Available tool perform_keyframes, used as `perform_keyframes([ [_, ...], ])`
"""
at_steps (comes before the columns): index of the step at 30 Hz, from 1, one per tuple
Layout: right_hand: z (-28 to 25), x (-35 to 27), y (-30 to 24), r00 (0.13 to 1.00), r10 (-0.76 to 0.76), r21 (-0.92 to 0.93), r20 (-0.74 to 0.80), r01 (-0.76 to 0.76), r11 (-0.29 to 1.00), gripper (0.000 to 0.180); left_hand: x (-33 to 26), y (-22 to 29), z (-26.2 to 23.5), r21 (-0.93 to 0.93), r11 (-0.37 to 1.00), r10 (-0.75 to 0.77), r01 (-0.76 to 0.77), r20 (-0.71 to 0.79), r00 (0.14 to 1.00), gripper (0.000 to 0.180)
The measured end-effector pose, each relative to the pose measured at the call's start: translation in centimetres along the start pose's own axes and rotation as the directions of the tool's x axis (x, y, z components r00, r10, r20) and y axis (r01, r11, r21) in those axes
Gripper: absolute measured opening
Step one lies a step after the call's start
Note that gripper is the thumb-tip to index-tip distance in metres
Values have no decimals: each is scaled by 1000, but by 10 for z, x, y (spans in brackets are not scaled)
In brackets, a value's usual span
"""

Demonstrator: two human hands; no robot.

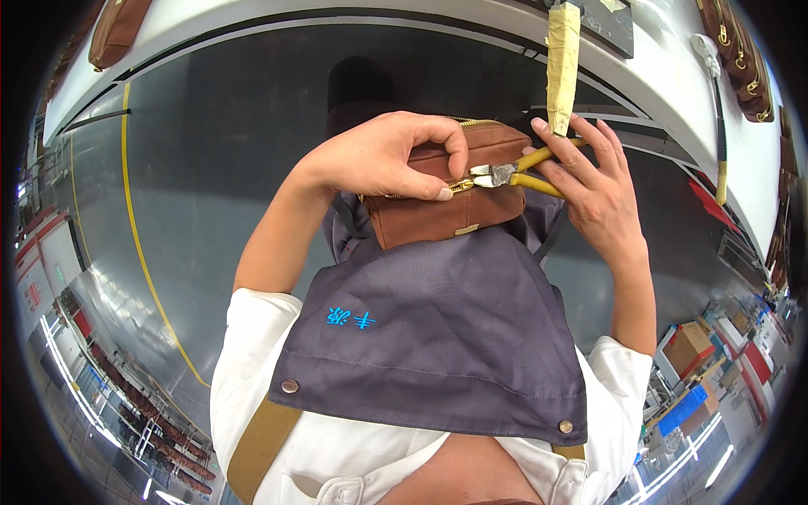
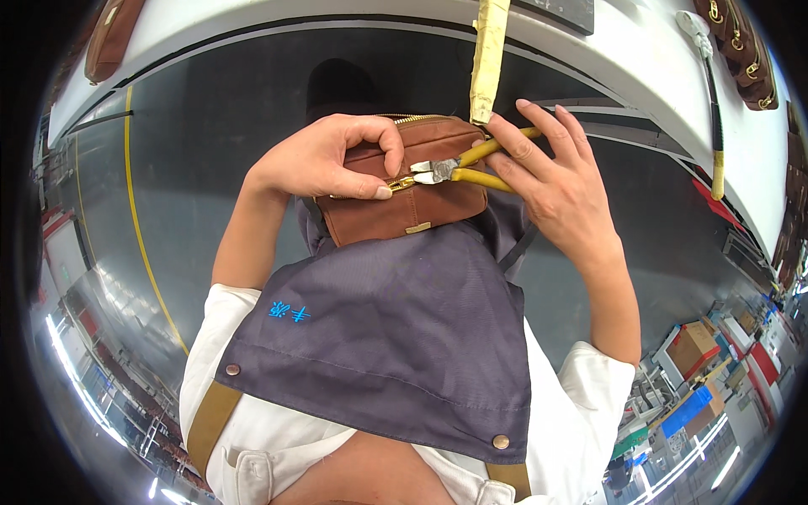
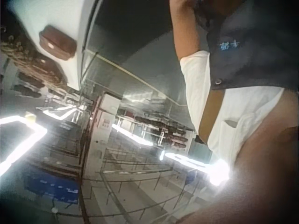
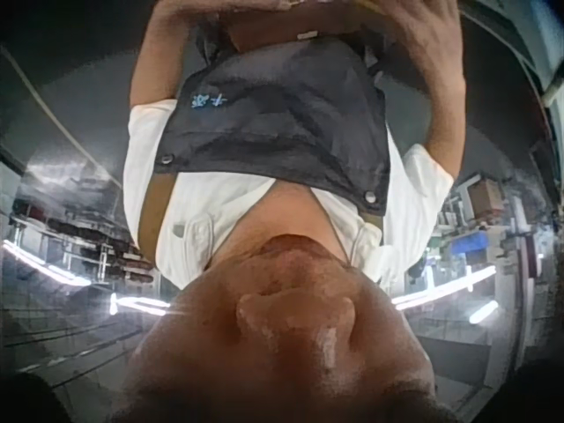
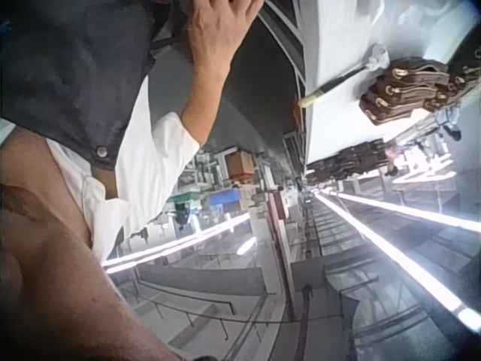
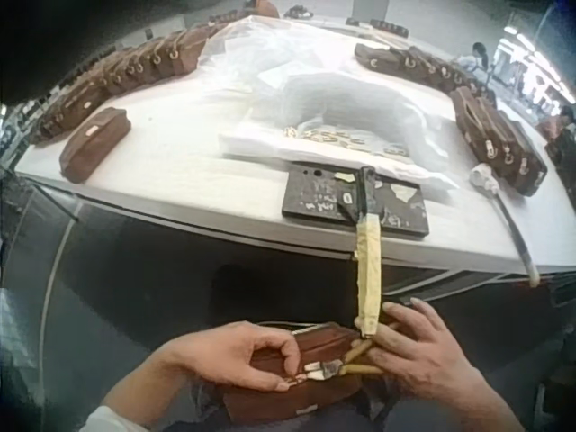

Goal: Attaching metal hardware and rings to leather pouches using pliers and a mallet.

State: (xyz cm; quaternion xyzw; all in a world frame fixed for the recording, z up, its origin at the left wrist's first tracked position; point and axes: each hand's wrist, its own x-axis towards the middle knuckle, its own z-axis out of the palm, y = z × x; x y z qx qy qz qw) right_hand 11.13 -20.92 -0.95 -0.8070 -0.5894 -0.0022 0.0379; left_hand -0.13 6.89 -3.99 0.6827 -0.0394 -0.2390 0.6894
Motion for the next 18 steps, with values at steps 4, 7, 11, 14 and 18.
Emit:
perform_keyframes([
  [4, -2, 1, 5, 999, -52, -22, -12, 51, 998, 23, 1, -2, 0, 30, 999, 24, -25, 29, 999, 19],
  [7, -2, 1, 9, 995, -94, -13, -27, 94, 996, 24, 1, -3, 0, 8, 1000, 27, -28, 37, 999, 19],
  [11, -2, 3, 7, 994, -103, -6, -20, 103, 995, 22, 3, -4, 0, 8, 999, 31, -31, 45, 998, 19],
  [14, -1, 4, 8, 992, -117, -12, -39, 117, 993, 20, 4, -6, 0, -58, 998, 11, -8, 56, 998, 19],
  [18, 2, 6, 11, 983, -162, -23, -92, 160, 987, 18, 4, -6, -2, -36, 999, 10, -8, 60, 998, 19],
])
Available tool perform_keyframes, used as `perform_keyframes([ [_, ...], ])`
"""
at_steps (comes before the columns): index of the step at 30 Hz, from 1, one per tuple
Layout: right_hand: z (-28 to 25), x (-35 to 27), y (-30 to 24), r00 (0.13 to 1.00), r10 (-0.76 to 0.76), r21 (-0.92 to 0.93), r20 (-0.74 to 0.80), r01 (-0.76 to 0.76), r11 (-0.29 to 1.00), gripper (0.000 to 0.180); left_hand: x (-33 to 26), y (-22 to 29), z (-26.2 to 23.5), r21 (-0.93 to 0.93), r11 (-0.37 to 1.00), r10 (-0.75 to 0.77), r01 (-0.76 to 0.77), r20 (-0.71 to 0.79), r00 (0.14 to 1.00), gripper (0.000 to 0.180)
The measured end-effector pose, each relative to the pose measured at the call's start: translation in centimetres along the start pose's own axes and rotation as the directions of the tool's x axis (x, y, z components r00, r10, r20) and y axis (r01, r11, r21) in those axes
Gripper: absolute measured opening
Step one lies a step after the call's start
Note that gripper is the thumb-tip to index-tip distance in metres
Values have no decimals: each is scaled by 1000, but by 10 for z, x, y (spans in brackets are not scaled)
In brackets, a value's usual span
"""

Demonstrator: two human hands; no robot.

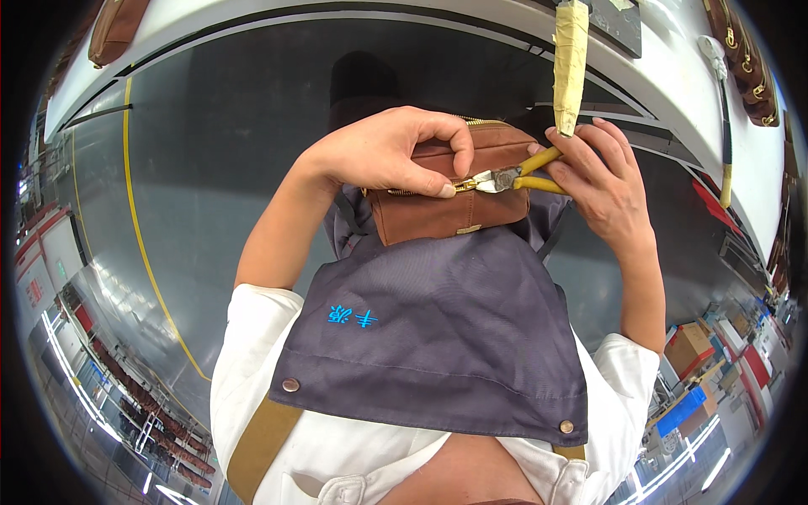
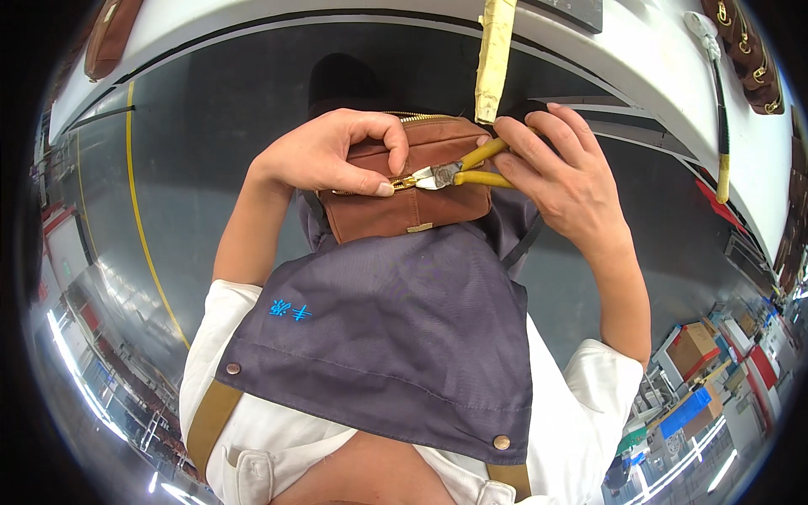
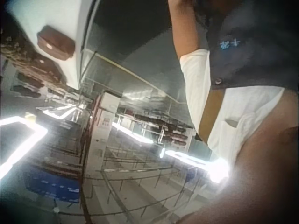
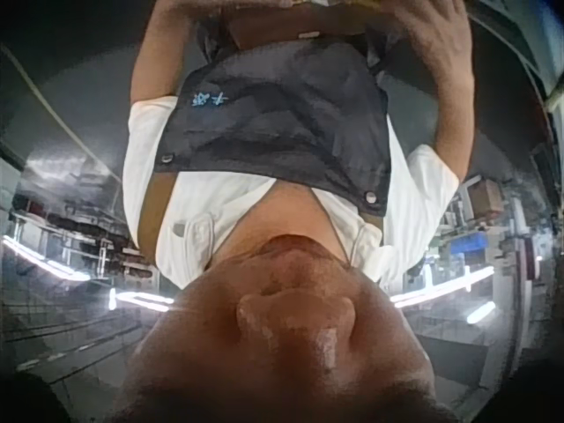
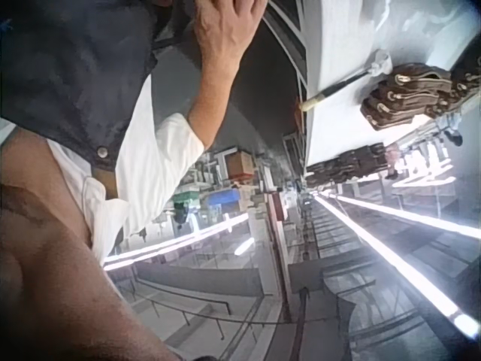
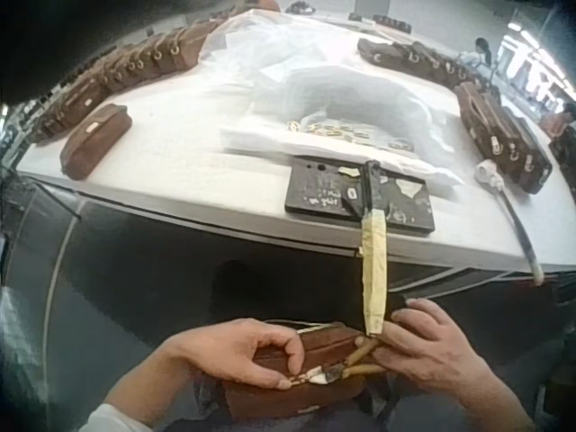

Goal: Attaching metal hardware and rings to leather pouches using pliers and a mallet.

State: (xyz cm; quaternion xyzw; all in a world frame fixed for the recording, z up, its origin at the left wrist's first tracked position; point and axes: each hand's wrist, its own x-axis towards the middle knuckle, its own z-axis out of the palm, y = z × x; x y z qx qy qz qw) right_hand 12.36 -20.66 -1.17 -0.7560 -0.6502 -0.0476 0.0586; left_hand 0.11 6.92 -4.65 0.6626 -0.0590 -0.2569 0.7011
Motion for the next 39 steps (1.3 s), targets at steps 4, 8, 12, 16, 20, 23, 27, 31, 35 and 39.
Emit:
perform_keyframes([
  [4, 1, 0, 0, 1000, -13, 3, -15, 13, 1000, 19, 1, -2, -2, 15, 1000, 11, -11, 13, 1000, 19],
  [8, 1, -1, 1, 1000, -22, 8, -6, 22, 1000, 19, 2, -3, -1, 2, 1000, 5, -5, 12, 1000, 19],
  [12, 1, -1, -1, 1000, -20, 9, 4, 20, 1000, 18, 2, -3, -1, -7, 1000, -9, 10, 17, 1000, 19],
  [16, 2, -3, -3, 999, 0, 36, -43, 2, 999, 18, 4, -2, -1, -36, 999, -21, 21, 26, 999, 19],
  [20, 7, -10, -5, 1000, 30, 49, 1, -30, 998, 17, 6, -1, -1, -32, 999, -27, 28, 33, 999, 20],
  [23, 11, -11, -9, 993, 64, 10, -99, -63, 998, 18, 6, -1, -2, -19, 999, -29, 30, 48, 998, 22],
  [27, 14, -27, 13, 913, 126, -153, -388, -199, 968, 28, 0, -7, -2, -1, 1000, -23, 23, 5, 1000, 23],
  [31, 4, -43, 45, 678, 513, -100, -527, -649, 754, 25, 2, -7, -1, -96, 995, -40, 40, -4, 999, 18],
  [35, -11, -12, 59, 372, 717, 344, -590, -688, 639, 22, 1, -8, 1, -126, 987, -100, 95, -34, 994, 10],
  [39, 22, -11, 28, 589, 535, 335, -606, -421, 843, 28, -5, -6, 0, -147, 987, -88, 71, -118, 989, 10],
])
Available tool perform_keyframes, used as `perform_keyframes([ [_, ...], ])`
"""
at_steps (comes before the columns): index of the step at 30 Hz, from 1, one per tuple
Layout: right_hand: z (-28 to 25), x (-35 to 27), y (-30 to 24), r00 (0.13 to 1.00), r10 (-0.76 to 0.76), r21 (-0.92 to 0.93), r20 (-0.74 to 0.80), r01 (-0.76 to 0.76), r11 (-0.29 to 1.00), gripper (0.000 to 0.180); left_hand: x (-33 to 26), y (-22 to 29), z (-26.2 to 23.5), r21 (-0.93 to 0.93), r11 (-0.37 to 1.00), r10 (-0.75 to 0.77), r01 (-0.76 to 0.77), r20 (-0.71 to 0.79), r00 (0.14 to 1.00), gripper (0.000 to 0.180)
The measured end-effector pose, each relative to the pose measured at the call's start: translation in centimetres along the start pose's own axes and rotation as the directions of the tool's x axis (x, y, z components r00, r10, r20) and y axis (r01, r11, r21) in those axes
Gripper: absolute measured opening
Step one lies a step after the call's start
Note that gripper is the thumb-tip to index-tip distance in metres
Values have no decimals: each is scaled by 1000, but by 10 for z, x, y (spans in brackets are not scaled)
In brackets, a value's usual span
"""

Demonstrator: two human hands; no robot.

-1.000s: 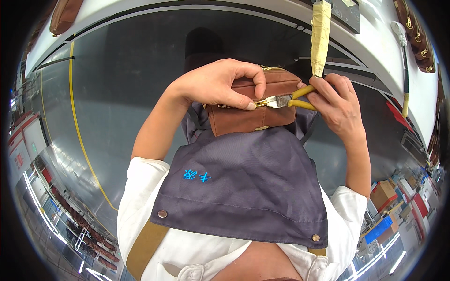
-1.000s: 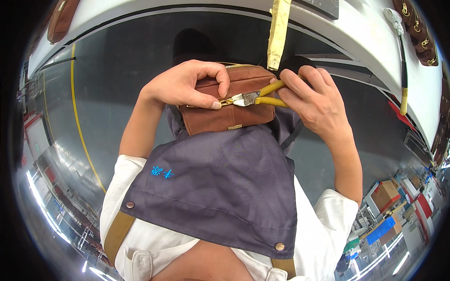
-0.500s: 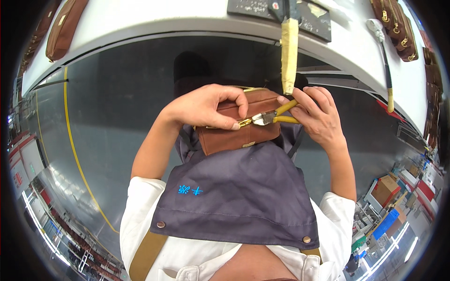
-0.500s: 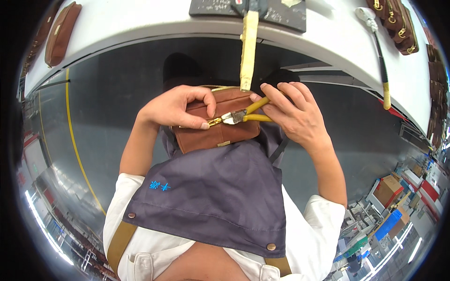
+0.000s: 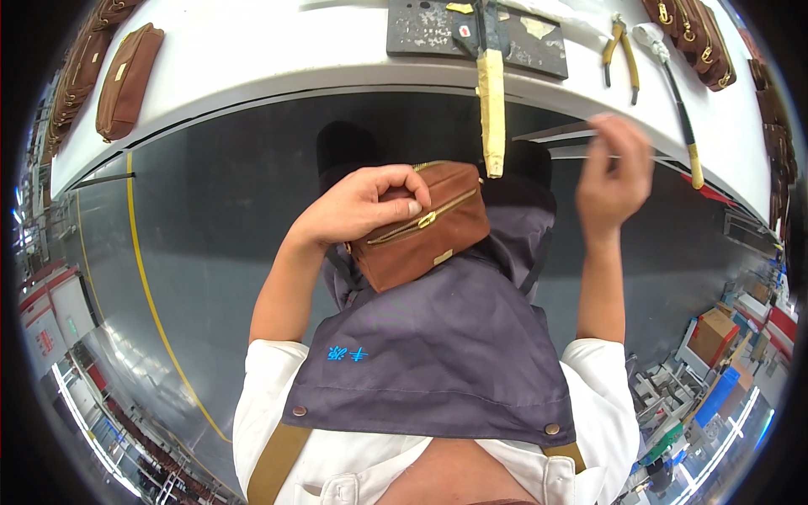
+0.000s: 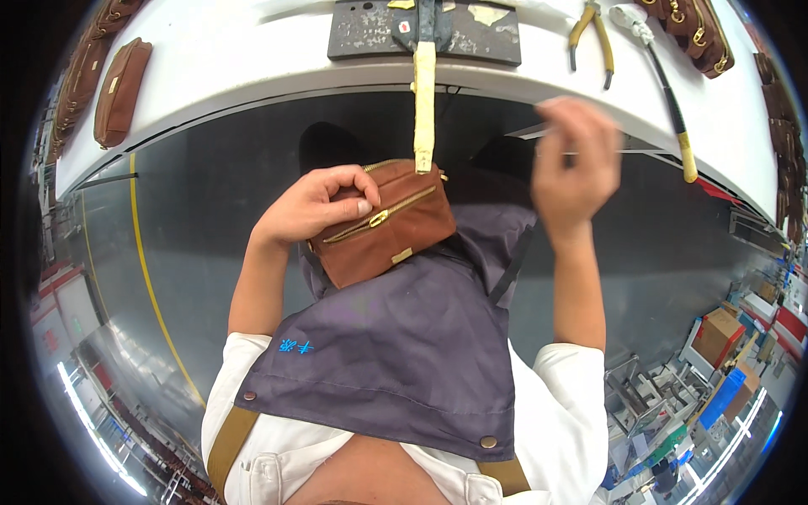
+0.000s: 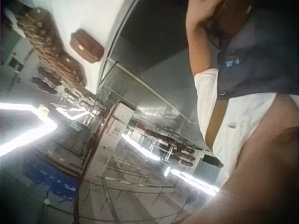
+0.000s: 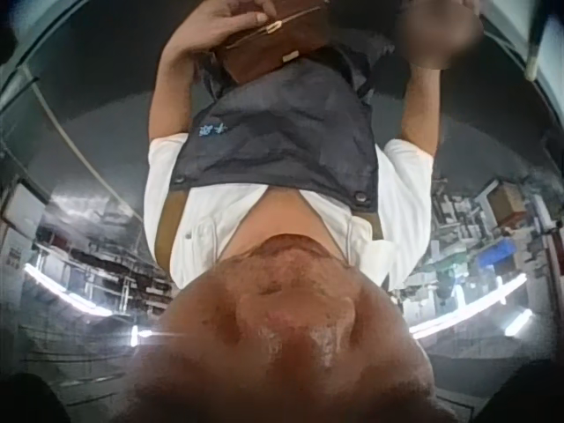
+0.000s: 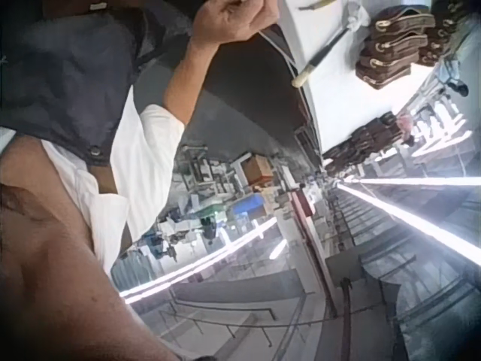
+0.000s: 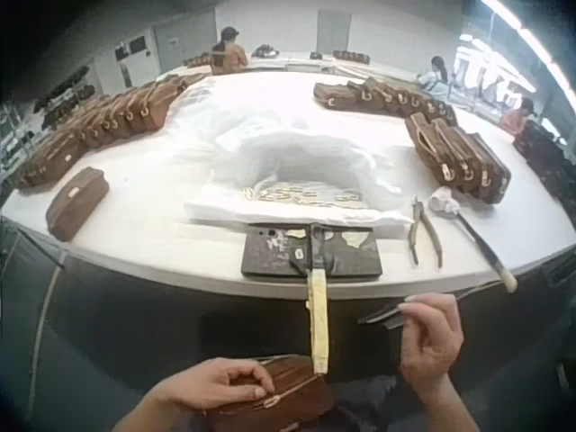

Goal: Attaching metal hardware and rings to leather pouches using pliers and a mallet.

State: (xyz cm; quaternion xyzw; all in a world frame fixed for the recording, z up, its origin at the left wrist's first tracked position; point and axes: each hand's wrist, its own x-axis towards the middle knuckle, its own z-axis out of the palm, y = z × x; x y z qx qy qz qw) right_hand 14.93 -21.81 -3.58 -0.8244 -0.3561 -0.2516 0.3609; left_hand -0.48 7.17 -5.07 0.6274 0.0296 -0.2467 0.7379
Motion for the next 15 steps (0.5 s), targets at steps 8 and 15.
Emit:
perform_keyframes([
  [8, 102, -78, -81, 315, 286, 363, 905, -922, -135, 40, -11, 28, -26, -239, 970, -68, 53, -58, 996, 29],
  [15, 96, -60, -99, -49, 93, 1, 994, -879, -477, 42, -5, 29, -32, -186, 976, -142, 115, -141, 980, 48],
])
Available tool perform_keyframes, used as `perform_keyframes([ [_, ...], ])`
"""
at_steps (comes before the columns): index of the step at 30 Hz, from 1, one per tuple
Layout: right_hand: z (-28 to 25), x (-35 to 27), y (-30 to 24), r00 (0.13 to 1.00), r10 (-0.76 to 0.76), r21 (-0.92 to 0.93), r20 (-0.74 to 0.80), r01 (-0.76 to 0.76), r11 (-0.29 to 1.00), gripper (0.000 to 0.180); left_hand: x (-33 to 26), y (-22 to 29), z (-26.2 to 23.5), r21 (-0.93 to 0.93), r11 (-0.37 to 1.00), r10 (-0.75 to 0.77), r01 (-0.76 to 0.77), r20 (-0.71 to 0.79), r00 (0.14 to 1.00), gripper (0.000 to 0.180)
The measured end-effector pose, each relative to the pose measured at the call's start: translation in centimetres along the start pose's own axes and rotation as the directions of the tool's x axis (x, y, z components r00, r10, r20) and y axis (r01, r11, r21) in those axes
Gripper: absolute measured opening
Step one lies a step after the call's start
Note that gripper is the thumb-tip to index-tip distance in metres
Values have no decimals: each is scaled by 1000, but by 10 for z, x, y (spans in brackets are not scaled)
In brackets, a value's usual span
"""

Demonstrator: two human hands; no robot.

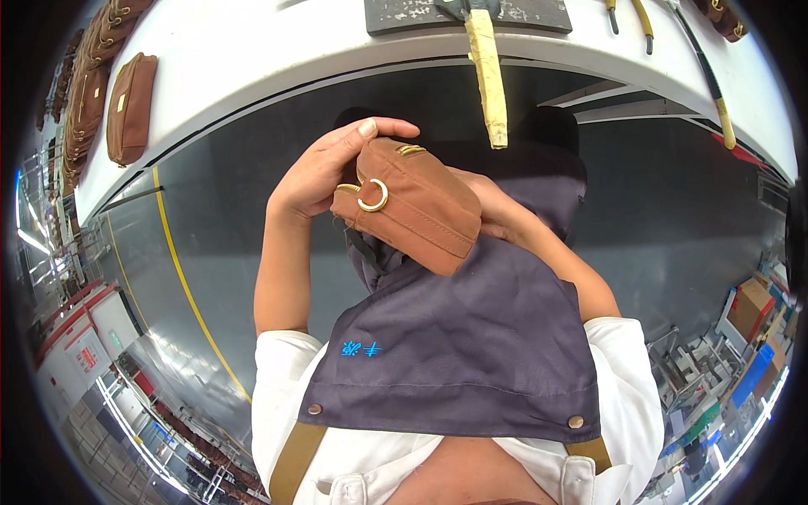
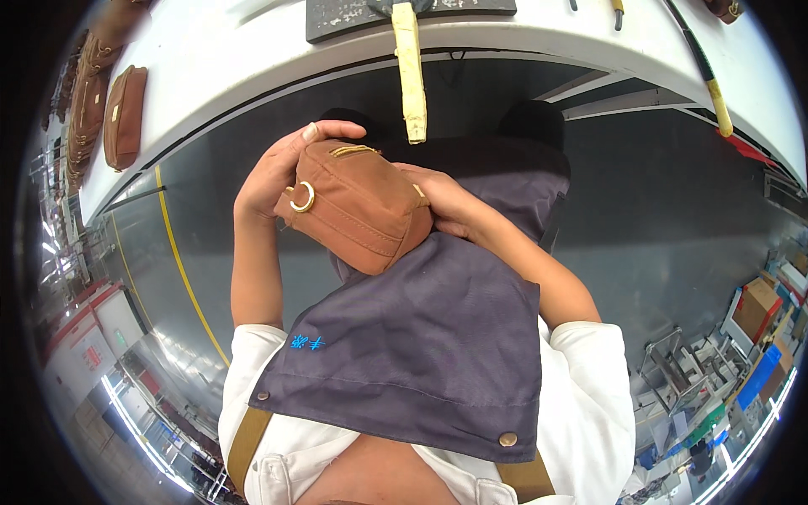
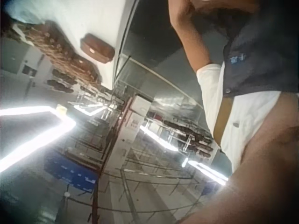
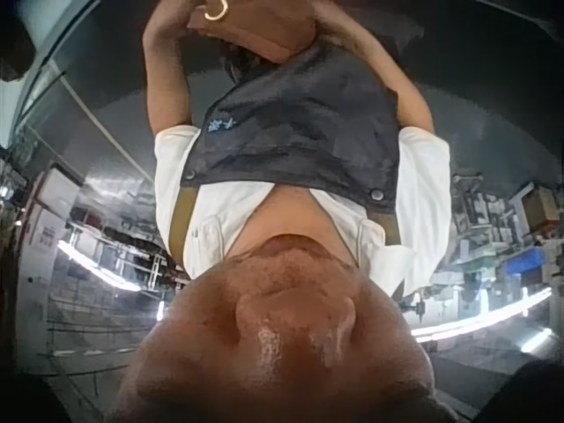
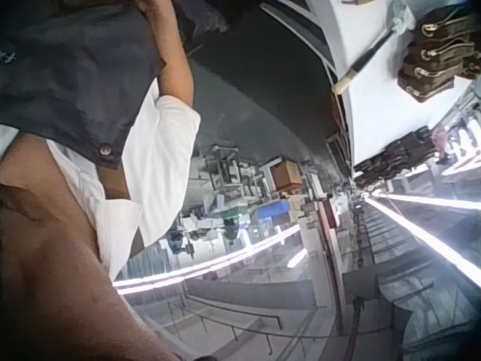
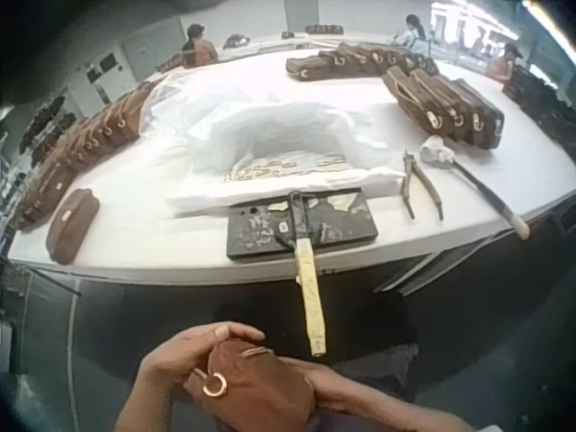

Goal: Attaching metal hardware and rings to leather pouches using pliers and a mallet.

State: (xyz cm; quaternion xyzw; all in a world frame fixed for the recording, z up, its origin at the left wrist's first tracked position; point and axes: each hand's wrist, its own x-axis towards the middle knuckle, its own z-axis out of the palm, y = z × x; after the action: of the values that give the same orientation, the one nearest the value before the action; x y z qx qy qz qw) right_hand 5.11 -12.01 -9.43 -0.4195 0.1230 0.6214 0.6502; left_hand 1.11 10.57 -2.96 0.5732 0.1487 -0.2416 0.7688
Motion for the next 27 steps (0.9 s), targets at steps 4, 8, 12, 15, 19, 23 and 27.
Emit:
perform_keyframes([
  [4, -12, 9, 9, 997, -76, 0, 23, 76, 997, 42, 1, -9, 0, -53, 999, 5, -4, 8, 1000, 47],
  [8, -22, 16, 14, 976, -216, -55, -40, 214, 975, 40, -1, -13, -1, -6, 999, 40, -40, 29, 999, 48],
  [12, -35, 15, 11, 839, -529, -487, -131, 410, 771, 34, -5, -10, 5, 9, 1000, 19, -20, 91, 996, 42],
  [15, -30, 2, 3, 646, -762, -798, -55, 430, 422, 30, -3, -10, 14, 3, 1000, 23, -23, 67, 997, 46],
  [19, -11, -13, -6, 404, -888, -911, 221, 411, -40, 27, 1, -22, 20, 246, 957, 148, -152, 35, 988, 46],
  [23, -6, -14, -9, 567, -819, -809, 92, 522, 271, 20, -2, -19, 26, 458, 857, 255, -236, 23, 967, 48],
  [27, -13, -14, -12, 736, -665, -410, 126, 649, 641, 23, -2, -19, 27, 254, 950, 199, -184, -35, 979, 45],
])
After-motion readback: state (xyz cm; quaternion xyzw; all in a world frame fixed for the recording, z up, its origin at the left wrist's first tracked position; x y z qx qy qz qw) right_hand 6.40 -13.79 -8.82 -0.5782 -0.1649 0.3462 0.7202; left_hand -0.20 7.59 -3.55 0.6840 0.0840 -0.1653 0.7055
